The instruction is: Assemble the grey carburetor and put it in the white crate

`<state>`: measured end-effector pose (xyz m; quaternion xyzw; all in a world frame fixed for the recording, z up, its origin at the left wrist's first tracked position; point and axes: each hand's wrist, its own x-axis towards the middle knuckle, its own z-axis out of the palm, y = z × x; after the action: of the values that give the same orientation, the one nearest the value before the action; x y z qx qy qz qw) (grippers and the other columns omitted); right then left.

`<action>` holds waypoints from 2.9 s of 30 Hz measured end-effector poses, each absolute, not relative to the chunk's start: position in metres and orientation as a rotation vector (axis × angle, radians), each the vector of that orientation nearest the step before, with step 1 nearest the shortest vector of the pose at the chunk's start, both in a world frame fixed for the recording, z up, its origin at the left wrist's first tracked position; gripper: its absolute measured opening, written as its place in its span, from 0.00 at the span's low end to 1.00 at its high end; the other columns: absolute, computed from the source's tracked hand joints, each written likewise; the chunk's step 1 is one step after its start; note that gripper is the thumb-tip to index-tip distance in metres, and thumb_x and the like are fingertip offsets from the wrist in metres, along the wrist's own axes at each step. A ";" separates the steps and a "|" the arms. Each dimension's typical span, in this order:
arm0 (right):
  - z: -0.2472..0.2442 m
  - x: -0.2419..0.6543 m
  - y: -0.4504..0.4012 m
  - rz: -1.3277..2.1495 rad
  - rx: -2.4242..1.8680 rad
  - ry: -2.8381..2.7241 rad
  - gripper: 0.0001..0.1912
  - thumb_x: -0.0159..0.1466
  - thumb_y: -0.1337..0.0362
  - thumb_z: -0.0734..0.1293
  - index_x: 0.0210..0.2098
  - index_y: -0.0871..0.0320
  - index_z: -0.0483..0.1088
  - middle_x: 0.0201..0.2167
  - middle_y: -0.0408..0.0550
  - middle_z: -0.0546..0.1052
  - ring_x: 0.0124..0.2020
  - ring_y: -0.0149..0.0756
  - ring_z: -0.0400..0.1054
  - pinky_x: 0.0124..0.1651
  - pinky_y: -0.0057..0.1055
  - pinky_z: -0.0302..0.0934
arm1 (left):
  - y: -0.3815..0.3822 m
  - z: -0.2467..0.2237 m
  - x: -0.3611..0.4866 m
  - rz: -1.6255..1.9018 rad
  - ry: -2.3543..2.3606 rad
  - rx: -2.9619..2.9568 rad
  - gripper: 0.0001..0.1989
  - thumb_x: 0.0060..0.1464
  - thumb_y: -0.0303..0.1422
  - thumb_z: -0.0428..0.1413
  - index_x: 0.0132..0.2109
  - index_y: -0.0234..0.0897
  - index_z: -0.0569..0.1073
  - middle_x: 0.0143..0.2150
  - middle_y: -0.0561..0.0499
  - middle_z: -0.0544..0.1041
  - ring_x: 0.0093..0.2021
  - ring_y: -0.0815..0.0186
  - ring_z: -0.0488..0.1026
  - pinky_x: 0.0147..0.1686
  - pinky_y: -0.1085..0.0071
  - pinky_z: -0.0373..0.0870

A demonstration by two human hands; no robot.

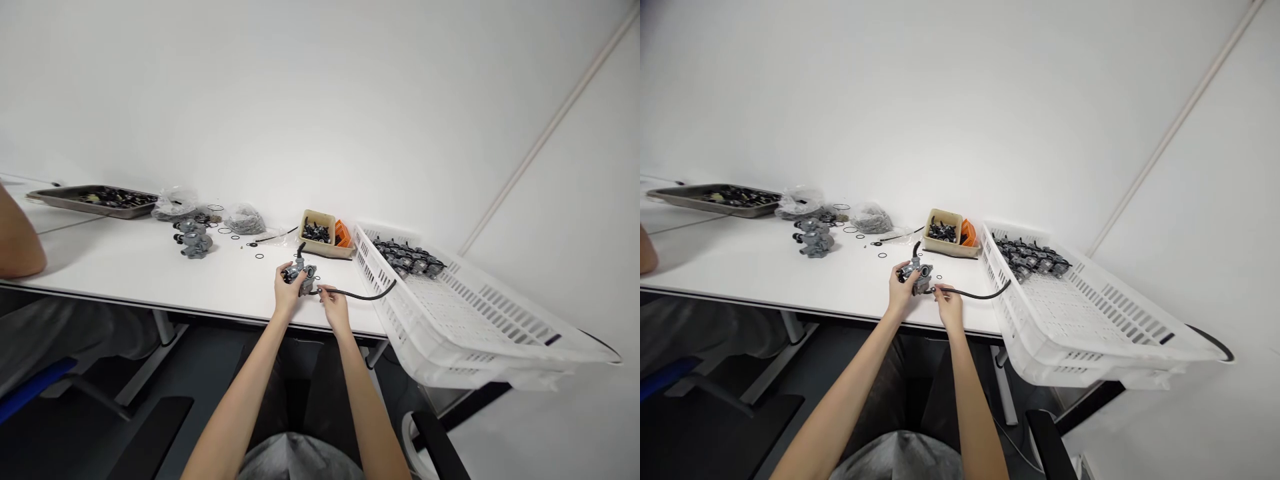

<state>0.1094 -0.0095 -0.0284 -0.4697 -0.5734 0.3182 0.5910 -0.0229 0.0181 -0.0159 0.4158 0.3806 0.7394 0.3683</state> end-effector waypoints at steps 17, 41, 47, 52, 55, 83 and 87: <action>-0.027 0.111 -0.013 0.673 -1.009 -1.176 0.22 0.49 0.53 0.72 0.23 0.53 0.54 0.23 0.38 0.64 0.27 0.32 0.61 0.32 0.29 0.58 | 0.013 -0.013 -0.023 1.688 0.851 1.265 0.14 0.57 0.36 0.58 0.47 0.32 0.71 0.42 0.48 0.74 0.42 0.64 0.73 0.45 0.60 0.71; -0.026 0.115 -0.013 0.782 -0.929 -1.189 0.33 0.50 0.56 0.74 0.53 0.56 0.66 0.59 0.59 0.69 0.49 0.46 0.69 0.48 0.43 0.64 | 0.011 -0.010 -0.021 1.560 0.742 1.146 0.13 0.58 0.35 0.57 0.48 0.32 0.71 0.44 0.47 0.74 0.43 0.63 0.73 0.46 0.60 0.71; -0.026 0.117 -0.013 0.872 -0.813 -1.254 0.38 0.50 0.50 0.74 0.57 0.57 0.65 0.61 0.61 0.67 0.58 0.51 0.66 0.51 0.42 0.65 | 0.011 -0.010 -0.019 1.473 0.712 1.049 0.18 0.60 0.43 0.53 0.47 0.32 0.71 0.42 0.47 0.75 0.39 0.65 0.74 0.42 0.63 0.72; -0.025 0.117 -0.014 0.916 -0.765 -1.317 0.40 0.50 0.45 0.74 0.57 0.57 0.66 0.61 0.59 0.68 0.63 0.53 0.61 0.58 0.45 0.62 | 0.011 -0.008 -0.018 1.420 0.720 0.932 0.32 0.56 0.59 0.45 0.43 0.33 0.72 0.37 0.46 0.77 0.34 0.65 0.75 0.37 0.66 0.71; -0.025 0.117 -0.014 0.943 -0.747 -1.344 0.40 0.50 0.43 0.73 0.57 0.56 0.66 0.59 0.59 0.70 0.62 0.52 0.62 0.59 0.46 0.61 | 0.010 -0.006 -0.019 1.397 0.719 0.885 0.36 0.51 0.64 0.43 0.41 0.34 0.72 0.35 0.45 0.77 0.35 0.63 0.76 0.35 0.68 0.71; -0.031 0.120 -0.014 1.150 -0.562 -1.415 0.54 0.42 0.55 0.80 0.63 0.46 0.53 0.59 0.51 0.68 0.60 0.48 0.64 0.57 0.41 0.61 | 0.007 -0.003 -0.023 1.096 0.616 0.707 0.21 0.63 0.47 0.49 0.43 0.30 0.73 0.37 0.47 0.76 0.34 0.67 0.74 0.37 0.65 0.73; -0.034 0.121 -0.011 1.160 -0.562 -1.402 0.59 0.40 0.55 0.81 0.65 0.46 0.51 0.56 0.51 0.71 0.58 0.49 0.66 0.57 0.42 0.62 | 0.003 0.000 -0.024 1.058 0.568 0.721 0.23 0.62 0.48 0.49 0.43 0.30 0.74 0.38 0.46 0.77 0.36 0.66 0.75 0.39 0.65 0.73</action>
<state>0.1207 -0.0108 -0.0343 -0.2404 -0.5999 0.4964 0.5796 -0.0241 0.0030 -0.0003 0.3316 0.2612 0.4870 0.7646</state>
